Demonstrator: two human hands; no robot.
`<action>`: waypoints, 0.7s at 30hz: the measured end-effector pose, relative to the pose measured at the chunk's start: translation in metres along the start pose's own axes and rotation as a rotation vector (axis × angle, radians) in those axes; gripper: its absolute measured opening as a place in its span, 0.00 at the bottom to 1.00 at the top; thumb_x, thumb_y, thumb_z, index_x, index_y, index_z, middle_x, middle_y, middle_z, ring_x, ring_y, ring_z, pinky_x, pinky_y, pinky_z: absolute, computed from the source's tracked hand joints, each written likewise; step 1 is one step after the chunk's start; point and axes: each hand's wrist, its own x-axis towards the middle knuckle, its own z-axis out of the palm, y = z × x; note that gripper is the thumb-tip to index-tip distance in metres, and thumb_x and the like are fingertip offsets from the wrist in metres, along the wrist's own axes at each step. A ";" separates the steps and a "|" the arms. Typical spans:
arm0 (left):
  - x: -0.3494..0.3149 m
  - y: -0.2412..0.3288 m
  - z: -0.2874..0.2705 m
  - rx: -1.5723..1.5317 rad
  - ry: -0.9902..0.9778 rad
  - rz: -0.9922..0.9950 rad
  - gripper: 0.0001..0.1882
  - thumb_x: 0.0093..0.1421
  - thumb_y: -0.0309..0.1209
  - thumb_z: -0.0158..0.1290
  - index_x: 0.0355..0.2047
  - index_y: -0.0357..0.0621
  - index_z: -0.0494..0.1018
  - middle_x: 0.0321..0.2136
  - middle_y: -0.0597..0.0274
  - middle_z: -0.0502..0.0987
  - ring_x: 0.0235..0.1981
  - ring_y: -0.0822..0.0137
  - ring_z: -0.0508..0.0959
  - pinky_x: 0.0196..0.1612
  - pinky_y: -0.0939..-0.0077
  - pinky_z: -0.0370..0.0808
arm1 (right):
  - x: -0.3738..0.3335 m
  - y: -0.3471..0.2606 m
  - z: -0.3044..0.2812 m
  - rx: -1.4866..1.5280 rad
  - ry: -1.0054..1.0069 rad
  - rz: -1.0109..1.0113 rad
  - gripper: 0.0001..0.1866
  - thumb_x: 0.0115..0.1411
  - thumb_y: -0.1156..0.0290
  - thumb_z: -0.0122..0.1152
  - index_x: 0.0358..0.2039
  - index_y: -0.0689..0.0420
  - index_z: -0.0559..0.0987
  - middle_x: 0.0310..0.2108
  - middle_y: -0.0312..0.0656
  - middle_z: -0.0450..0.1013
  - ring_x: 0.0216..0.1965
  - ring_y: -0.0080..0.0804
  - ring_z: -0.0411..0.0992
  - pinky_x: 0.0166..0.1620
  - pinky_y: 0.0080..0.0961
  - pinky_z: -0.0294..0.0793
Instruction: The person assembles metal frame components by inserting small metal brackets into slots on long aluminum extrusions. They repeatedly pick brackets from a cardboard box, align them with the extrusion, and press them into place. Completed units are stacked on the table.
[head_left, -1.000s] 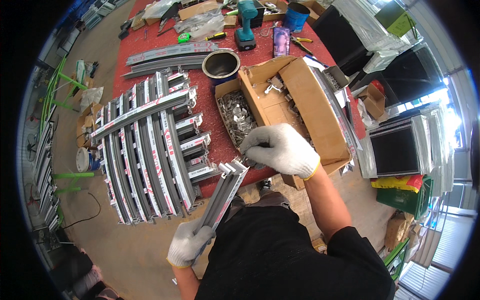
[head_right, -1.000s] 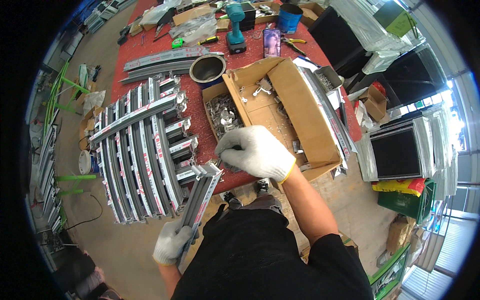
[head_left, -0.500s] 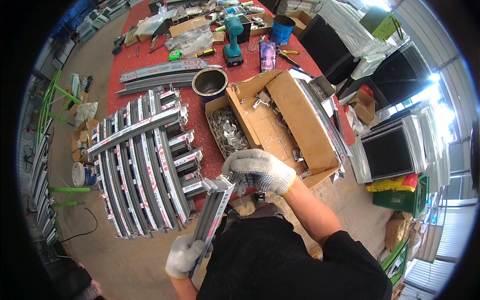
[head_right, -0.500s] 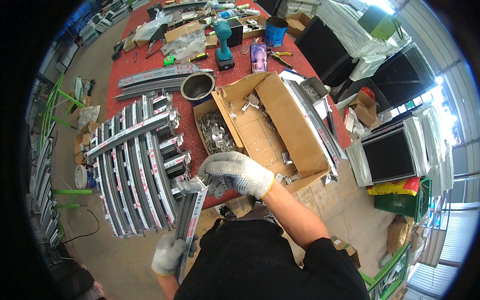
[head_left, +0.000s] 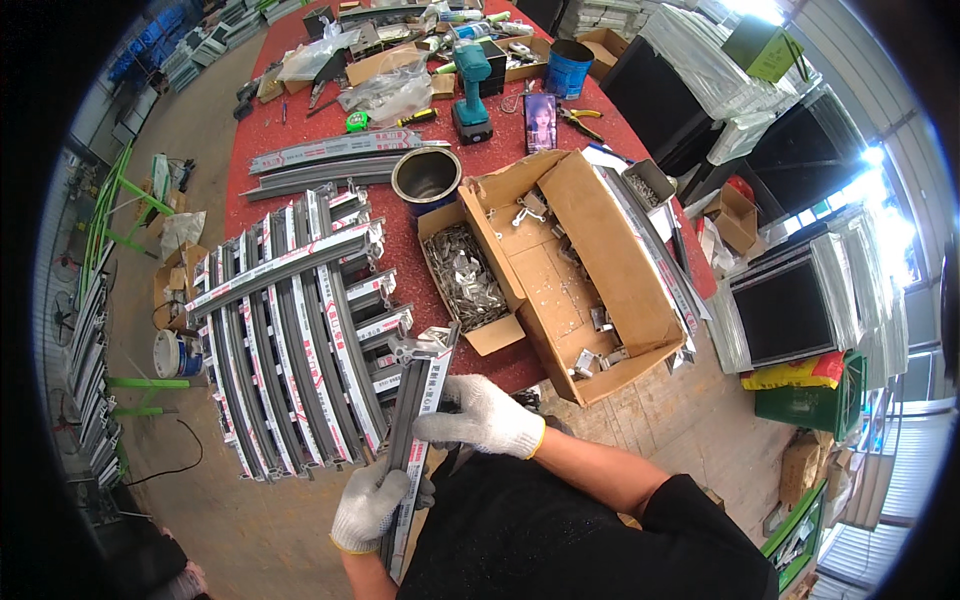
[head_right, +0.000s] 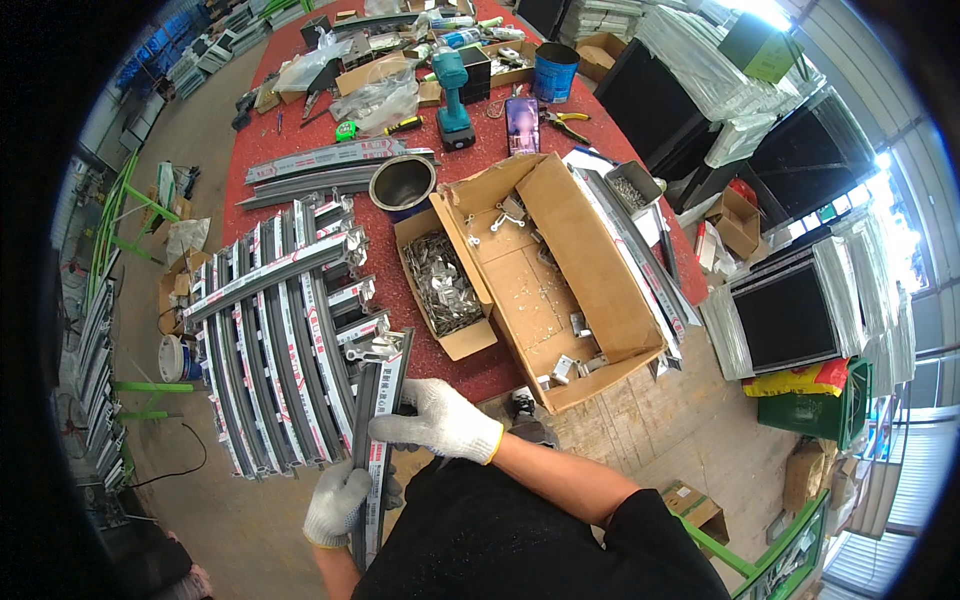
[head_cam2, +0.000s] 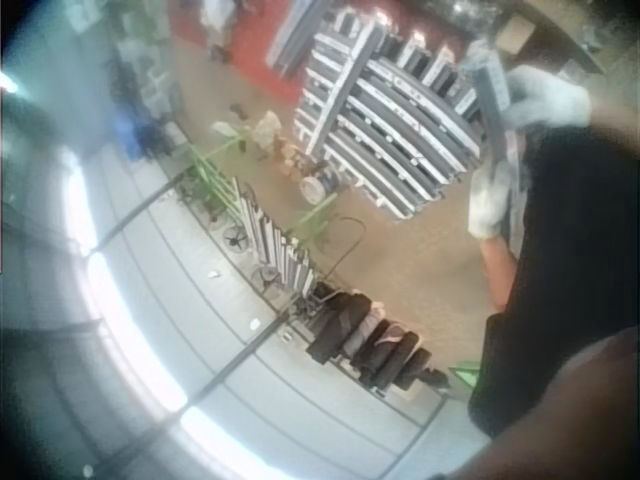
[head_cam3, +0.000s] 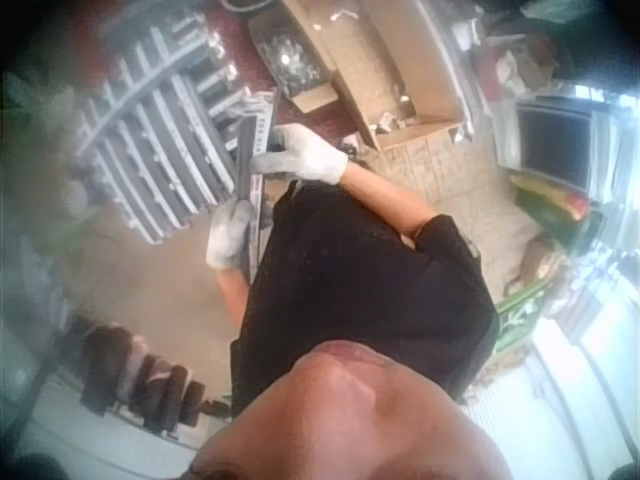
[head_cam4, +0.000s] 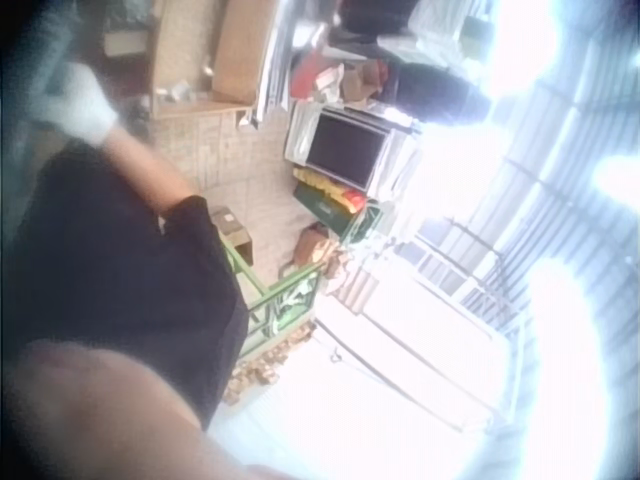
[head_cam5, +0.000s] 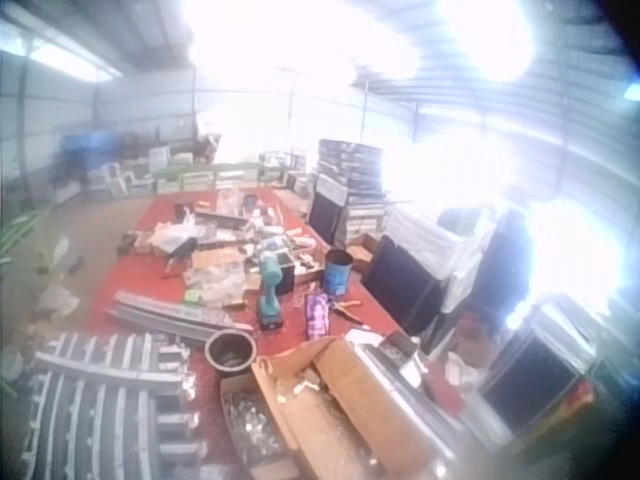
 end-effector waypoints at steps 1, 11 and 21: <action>0.000 0.003 0.001 -0.003 0.033 -0.021 0.32 0.72 0.47 0.57 0.55 0.22 0.79 0.37 0.46 0.88 0.37 0.57 0.89 0.44 0.64 0.87 | 0.000 0.001 0.003 0.004 0.035 0.019 0.22 0.71 0.59 0.76 0.55 0.64 0.86 0.36 0.37 0.85 0.33 0.18 0.78 0.36 0.24 0.80; -0.003 0.013 0.026 0.704 0.493 0.344 0.32 0.57 0.28 0.69 0.62 0.31 0.78 0.44 0.48 0.86 0.43 0.57 0.87 0.52 0.61 0.83 | 0.004 0.011 0.002 0.087 0.270 0.030 0.22 0.74 0.55 0.74 0.52 0.64 0.85 0.36 0.39 0.85 0.31 0.20 0.80 0.34 0.24 0.81; 0.010 0.009 0.009 1.000 0.681 0.752 0.19 0.57 0.22 0.66 0.50 0.39 0.82 0.52 0.42 0.86 0.54 0.41 0.86 0.59 0.50 0.82 | -0.002 0.001 -0.008 0.252 0.317 0.048 0.19 0.77 0.55 0.69 0.47 0.61 0.86 0.32 0.35 0.81 0.29 0.20 0.75 0.32 0.22 0.74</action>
